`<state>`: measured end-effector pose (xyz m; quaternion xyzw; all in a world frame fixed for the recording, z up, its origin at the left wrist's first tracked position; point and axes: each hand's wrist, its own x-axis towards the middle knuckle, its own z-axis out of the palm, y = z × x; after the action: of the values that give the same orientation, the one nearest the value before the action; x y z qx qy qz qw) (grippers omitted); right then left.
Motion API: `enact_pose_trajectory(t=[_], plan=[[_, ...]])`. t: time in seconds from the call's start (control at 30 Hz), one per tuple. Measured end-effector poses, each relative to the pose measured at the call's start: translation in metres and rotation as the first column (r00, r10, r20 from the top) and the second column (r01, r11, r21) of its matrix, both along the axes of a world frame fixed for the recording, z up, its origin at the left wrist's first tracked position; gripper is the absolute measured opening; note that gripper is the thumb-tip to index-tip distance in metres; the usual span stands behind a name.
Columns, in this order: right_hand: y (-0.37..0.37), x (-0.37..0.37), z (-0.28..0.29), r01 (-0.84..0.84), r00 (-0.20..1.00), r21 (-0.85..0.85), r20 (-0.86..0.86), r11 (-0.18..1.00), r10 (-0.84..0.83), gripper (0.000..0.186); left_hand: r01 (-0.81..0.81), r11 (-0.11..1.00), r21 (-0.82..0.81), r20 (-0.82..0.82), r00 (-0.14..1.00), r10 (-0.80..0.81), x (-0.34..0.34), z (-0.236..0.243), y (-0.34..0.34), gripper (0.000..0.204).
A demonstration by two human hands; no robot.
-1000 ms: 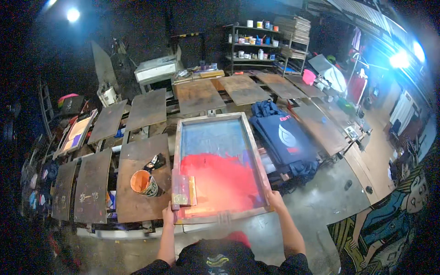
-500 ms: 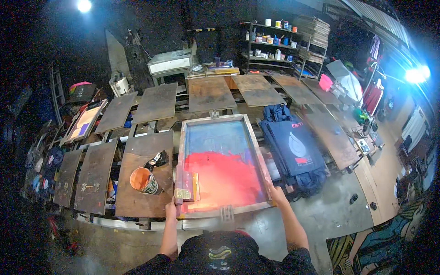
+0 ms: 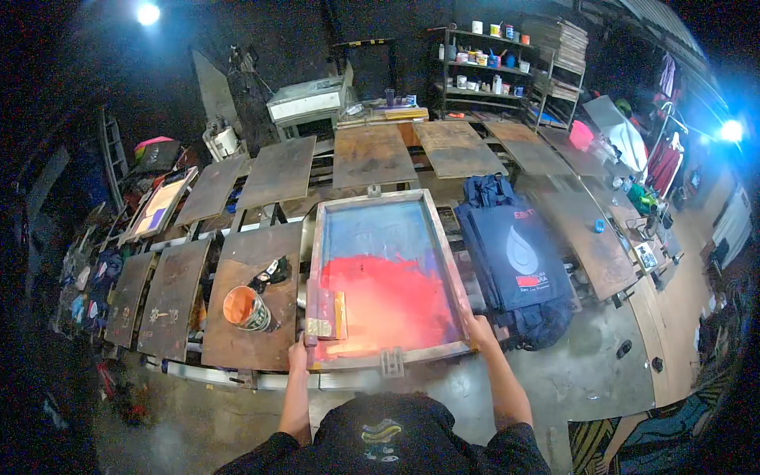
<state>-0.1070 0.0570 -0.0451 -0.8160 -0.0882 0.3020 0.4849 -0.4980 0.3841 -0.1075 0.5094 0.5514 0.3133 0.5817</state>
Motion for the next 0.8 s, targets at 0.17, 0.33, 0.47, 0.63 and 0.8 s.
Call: enact_pose_trajectory(t=[0.17, 0.33, 0.47, 0.63, 0.8], plan=[[-0.002, 0.008, -0.026, -0.011, 1.000, 0.004, 0.012, 1.000, 0.011, 0.090, 0.017, 1.000, 0.012, 0.009, 1.000, -0.017, 0.003, -0.026, 0.002, 0.054], [-0.006, -0.002, -0.045, 0.010, 0.999, -0.076, 0.044, 0.997, -0.006, 0.089, 0.012, 0.995, 0.095, -0.025, 1.000, -0.010, -0.005, -0.043, -0.006, 0.052], [-0.015, 0.003, -0.055, -0.056, 0.996, -0.071, 0.071, 0.996, 0.061, 0.082, 0.058, 0.989, 0.138, -0.032, 0.998, -0.054, -0.006, -0.085, 0.010, 0.048], [0.005, 0.001, -0.041, -0.128, 0.988, 0.048, 0.093, 0.991, 0.123, 0.063, 0.029, 0.990, 0.139, 0.004, 1.000, -0.030, -0.025, -0.103, 0.031, 0.059], [-0.006, 0.010, -0.051, -0.125, 0.990, -0.038, 0.056, 0.991, 0.127, 0.063, 0.084, 0.991, 0.107, -0.167, 0.984, -0.065, -0.008, -0.072, 0.016, 0.059]])
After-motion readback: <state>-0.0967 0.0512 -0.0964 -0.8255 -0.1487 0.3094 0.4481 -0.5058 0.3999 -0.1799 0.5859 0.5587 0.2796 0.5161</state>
